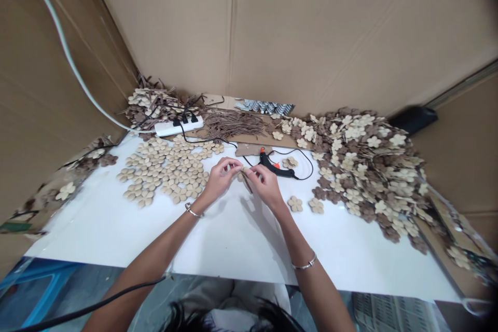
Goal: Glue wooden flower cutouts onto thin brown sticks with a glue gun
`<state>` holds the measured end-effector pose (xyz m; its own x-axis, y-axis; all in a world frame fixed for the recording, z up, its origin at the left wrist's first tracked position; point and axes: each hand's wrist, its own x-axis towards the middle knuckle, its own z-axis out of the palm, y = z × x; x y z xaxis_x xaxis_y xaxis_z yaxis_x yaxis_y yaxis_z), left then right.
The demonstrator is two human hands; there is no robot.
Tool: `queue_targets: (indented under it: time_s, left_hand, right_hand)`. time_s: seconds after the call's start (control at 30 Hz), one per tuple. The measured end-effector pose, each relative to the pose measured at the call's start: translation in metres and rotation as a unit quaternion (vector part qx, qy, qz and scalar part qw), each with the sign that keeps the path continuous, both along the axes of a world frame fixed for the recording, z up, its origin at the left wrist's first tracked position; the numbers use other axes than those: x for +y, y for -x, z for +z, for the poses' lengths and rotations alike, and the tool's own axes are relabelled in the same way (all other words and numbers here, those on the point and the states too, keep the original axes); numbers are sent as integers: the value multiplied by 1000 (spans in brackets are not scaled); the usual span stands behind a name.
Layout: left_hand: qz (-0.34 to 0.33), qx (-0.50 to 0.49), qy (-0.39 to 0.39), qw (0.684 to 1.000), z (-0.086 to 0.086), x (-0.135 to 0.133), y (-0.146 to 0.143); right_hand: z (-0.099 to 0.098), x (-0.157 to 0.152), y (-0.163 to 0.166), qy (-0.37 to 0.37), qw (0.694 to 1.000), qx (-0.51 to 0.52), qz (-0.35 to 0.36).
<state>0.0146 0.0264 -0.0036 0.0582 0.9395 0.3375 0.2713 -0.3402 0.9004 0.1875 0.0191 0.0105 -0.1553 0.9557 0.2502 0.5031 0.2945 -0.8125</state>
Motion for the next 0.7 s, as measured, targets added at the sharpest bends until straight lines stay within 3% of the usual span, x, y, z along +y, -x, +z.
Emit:
queue_targets:
  time_s: [0.2,0.43,0.7]
  left_hand:
    - [13,-12,-47,999,1,-6,-1]
    - [-44,76,-75,993,7,-5,12]
    - [-41,95,-155,982,9,-7,16]
  right_hand:
    - [8,-6,1,-53,997,-57,13]
    - [9,-8,-4,-147,979,-134,33]
    - [11,-10,-4,-202,965,-164,22]
